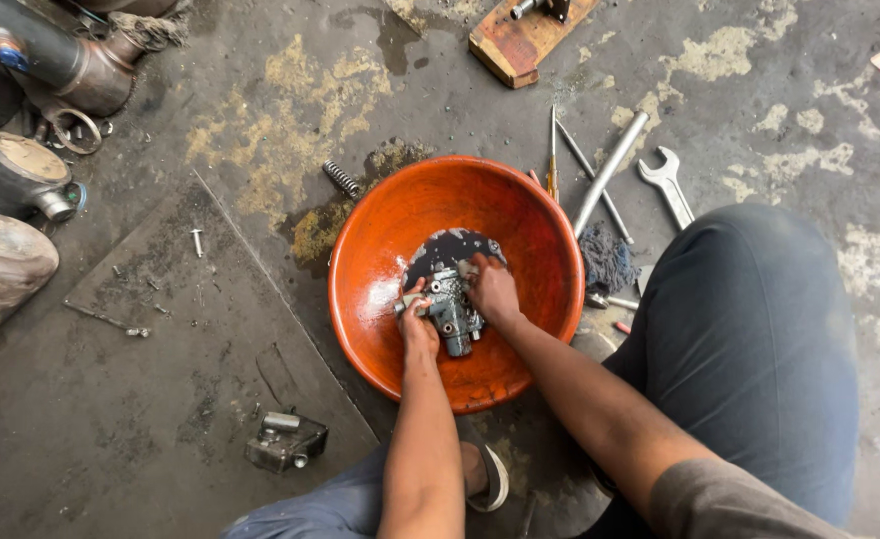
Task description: The person sits on the floor and assembles a small mechanical component, then places it into an orange basin filled with liquid. They scrub the component with a rag, repeatedly dipping and wiping it to remove grime.
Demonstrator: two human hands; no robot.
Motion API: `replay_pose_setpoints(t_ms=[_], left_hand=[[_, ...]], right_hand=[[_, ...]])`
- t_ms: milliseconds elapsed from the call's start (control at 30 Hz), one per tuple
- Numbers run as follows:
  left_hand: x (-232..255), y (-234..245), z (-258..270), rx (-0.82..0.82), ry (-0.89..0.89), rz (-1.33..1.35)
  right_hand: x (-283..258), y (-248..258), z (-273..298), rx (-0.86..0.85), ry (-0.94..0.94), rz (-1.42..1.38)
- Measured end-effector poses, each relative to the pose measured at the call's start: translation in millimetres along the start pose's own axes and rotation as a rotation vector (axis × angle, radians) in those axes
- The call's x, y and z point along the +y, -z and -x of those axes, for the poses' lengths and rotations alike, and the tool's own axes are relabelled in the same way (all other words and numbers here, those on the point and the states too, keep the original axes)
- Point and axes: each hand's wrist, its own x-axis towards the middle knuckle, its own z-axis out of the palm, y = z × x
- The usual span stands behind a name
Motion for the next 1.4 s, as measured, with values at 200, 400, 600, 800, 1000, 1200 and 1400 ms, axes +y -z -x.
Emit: replay_pose_setpoints(t_ms=[200, 400, 600, 800, 1000, 1200, 1400], left_hand=[[-3, -10, -7, 0.221, 0.121, -0.015], [3, 6, -1, 0.318, 0.166, -0.064], [5, -26, 7, 0.554, 0.079, -0.365], [37, -39, 29, 0.687, 0.263, -1.001], [25, -52, 45, 0.627, 0.329, -1.209], [-5, -49, 56, 0.546, 0.272, -1.349], [-29, -25, 16, 0.389, 0.228, -1.298]], right_hand=[[-2, -15, 3, -0.092, 0.310, 0.142], [4, -34, 10, -0.240, 0.178, 0.207], [12, 7, 43, -0.467, 0.223, 0.133], [25, 24, 6, 0.008, -0.198, 0.385], [63, -16, -6, -0.095, 0.192, 0.547], [88, -28, -20, -0.221, 0.069, 0.620], [98, -25, -19, -0.331, -0.093, 0.339]])
